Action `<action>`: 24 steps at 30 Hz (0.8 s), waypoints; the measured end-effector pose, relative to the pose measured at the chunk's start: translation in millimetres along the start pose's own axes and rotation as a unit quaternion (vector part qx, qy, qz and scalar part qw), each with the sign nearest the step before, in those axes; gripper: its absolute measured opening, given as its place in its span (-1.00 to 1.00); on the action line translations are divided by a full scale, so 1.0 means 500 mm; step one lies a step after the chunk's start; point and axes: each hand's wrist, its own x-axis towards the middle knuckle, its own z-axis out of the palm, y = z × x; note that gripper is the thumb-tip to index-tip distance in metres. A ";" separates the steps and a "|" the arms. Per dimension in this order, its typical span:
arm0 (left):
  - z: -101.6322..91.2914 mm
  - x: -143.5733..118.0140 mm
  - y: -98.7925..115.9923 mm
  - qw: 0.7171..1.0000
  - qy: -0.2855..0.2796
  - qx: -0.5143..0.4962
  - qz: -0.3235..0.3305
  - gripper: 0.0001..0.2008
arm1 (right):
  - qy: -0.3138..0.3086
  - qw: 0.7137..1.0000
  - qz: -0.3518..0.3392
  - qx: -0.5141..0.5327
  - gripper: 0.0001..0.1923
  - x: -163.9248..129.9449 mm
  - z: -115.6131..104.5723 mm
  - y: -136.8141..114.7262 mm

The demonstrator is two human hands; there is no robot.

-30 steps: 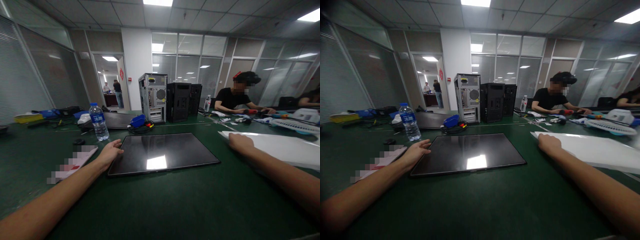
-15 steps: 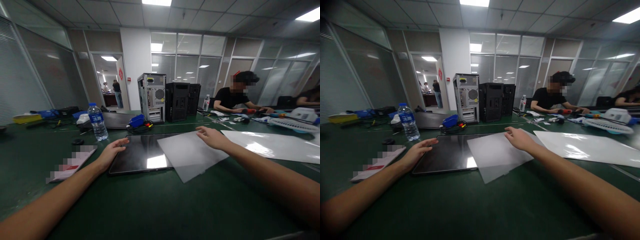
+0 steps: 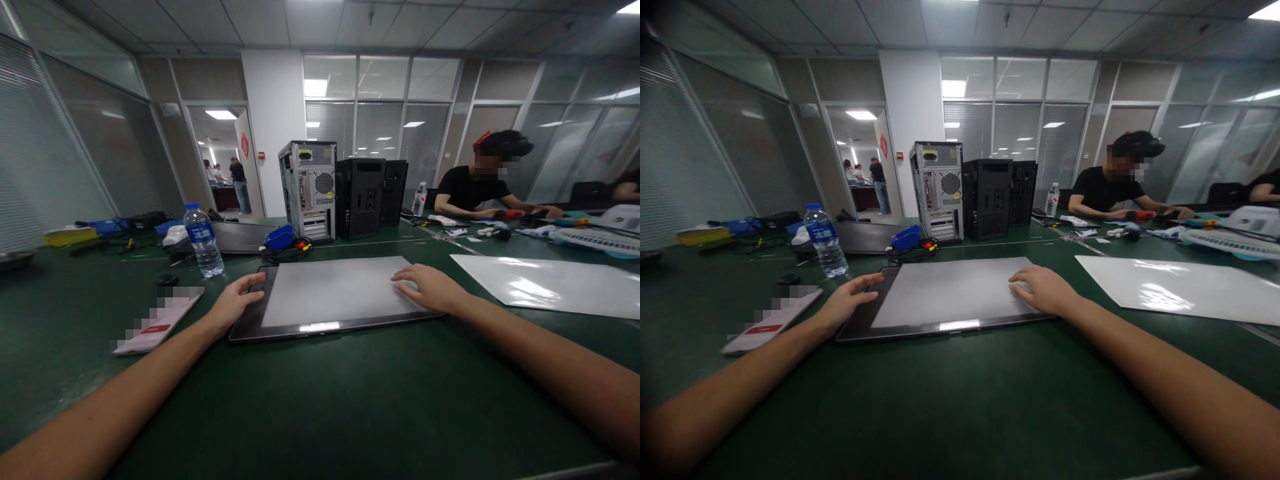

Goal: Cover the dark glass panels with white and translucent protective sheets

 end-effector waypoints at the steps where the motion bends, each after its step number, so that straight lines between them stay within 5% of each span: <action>1: -0.001 0.000 -0.001 1.000 0.001 0.009 0.000 -0.45 | -0.009 1.000 -0.016 0.003 -0.44 -0.004 0.003 0.003; 18: -0.003 0.004 -0.009 0.999 0.019 0.034 -0.019 -0.34 | -0.056 0.995 -0.048 0.067 -0.41 -0.014 0.019 -0.029; 21: -0.002 0.004 -0.006 0.999 0.018 0.028 -0.024 -0.34 | -0.051 0.995 -0.042 0.070 -0.42 -0.003 0.014 0.001; 24: -0.002 0.004 -0.005 0.999 0.015 0.026 -0.033 -0.34 | -0.009 0.998 0.061 0.016 -0.48 0.003 0.003 0.084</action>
